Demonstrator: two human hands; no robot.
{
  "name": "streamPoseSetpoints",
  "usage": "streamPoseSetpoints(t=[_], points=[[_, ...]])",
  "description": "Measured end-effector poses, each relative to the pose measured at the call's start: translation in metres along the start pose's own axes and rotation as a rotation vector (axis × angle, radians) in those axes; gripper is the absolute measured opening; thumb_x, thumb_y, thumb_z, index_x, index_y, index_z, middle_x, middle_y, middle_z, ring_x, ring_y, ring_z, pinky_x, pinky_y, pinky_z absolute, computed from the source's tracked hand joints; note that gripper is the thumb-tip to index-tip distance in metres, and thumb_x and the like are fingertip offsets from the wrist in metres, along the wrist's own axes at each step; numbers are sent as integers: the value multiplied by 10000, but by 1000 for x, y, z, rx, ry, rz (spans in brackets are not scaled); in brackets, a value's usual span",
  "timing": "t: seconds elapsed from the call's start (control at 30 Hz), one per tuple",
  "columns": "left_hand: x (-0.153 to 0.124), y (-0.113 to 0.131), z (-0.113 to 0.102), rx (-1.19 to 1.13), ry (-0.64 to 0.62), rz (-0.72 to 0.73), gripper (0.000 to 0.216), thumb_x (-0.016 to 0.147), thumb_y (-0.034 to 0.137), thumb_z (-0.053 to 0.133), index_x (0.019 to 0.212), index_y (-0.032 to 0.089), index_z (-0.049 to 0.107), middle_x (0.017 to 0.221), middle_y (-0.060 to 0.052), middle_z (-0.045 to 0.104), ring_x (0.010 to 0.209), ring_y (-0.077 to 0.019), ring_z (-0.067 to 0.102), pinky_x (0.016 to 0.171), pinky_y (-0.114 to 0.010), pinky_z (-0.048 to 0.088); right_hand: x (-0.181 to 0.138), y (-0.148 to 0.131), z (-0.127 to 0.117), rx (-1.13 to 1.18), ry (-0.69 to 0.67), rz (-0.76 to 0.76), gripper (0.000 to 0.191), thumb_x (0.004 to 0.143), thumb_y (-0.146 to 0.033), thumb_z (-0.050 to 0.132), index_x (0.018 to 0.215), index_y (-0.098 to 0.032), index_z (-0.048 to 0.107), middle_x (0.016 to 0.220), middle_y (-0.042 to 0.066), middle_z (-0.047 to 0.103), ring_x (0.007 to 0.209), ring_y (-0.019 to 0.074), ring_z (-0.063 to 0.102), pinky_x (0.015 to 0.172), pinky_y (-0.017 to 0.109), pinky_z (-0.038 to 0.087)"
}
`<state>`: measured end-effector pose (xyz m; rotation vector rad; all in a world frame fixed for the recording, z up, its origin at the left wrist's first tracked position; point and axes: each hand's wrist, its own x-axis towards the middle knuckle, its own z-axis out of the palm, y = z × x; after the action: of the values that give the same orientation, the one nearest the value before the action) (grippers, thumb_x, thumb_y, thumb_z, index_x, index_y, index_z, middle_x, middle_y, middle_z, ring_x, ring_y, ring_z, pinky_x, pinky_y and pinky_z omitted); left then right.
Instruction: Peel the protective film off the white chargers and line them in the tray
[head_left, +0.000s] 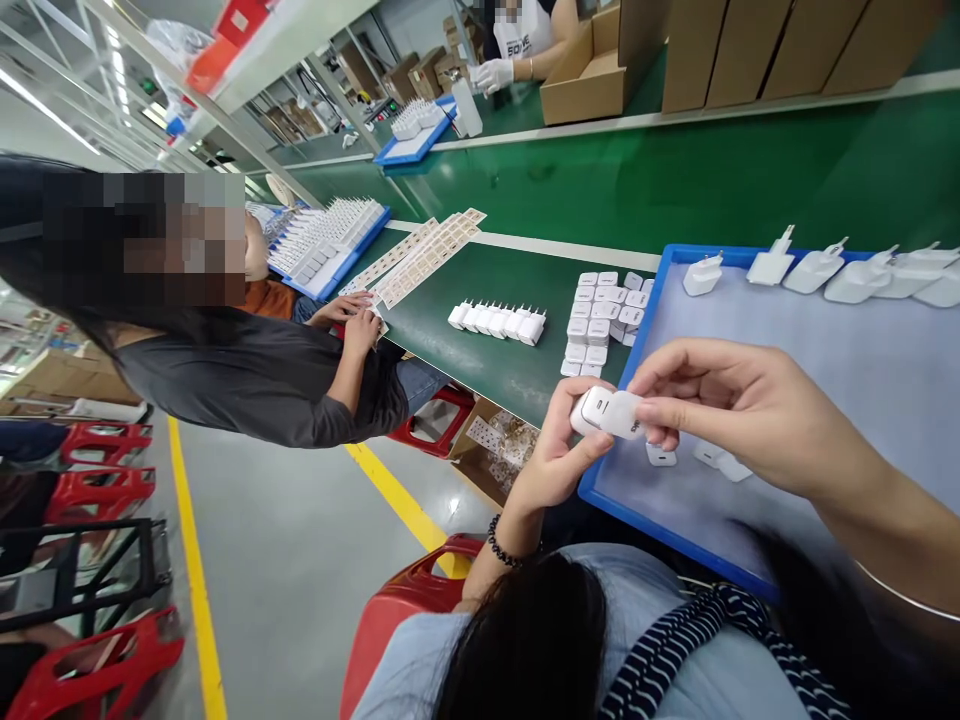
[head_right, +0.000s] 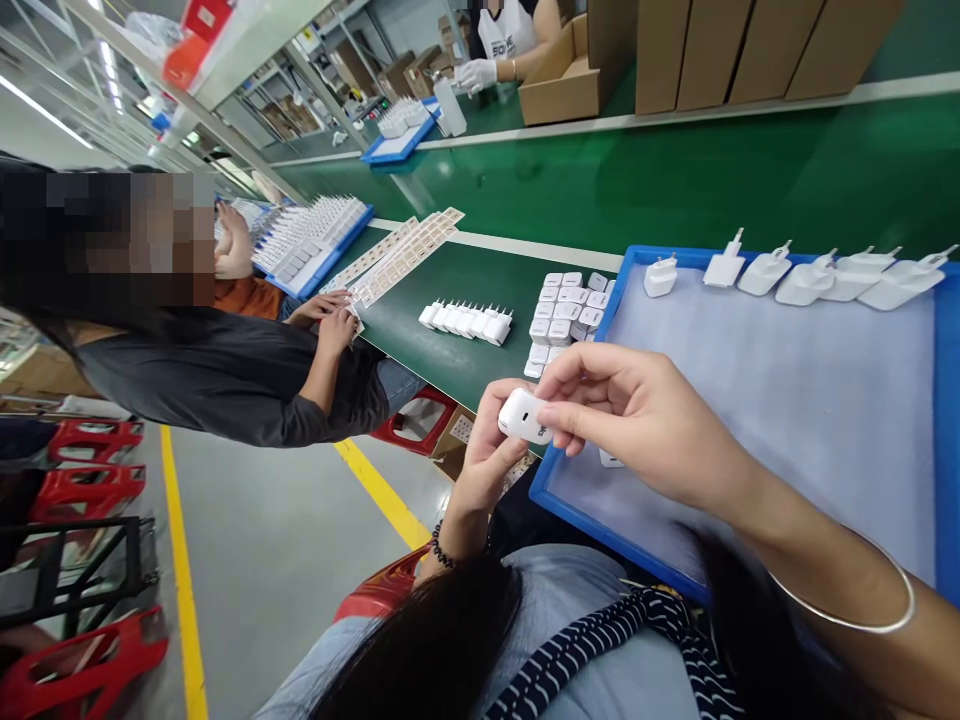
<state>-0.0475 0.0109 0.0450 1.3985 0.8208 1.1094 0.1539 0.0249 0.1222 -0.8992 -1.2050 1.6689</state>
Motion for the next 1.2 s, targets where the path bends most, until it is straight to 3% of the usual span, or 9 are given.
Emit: streamPoseSetpoints(t=[0.4, 1.2], points=[[-3, 0, 2, 55, -45, 80, 480, 951, 551, 662, 1305, 255, 531, 1238, -66, 569, 1109, -230, 548, 993, -355, 467, -1, -2, 9, 36, 11, -3, 165, 757, -155, 891, 807, -183, 736, 663, -24, 699, 605, 79, 662, 565, 128, 557], [-4, 2, -4, 205, -89, 197, 447, 969, 489, 664, 1309, 250, 499, 1196, -59, 584, 1018, -203, 566, 905, -337, 476, 0, 5, 8, -58, 5, -5, 226, 762, -287, 916, 811, -193, 716, 691, -15, 683, 594, 110, 649, 544, 188, 554]])
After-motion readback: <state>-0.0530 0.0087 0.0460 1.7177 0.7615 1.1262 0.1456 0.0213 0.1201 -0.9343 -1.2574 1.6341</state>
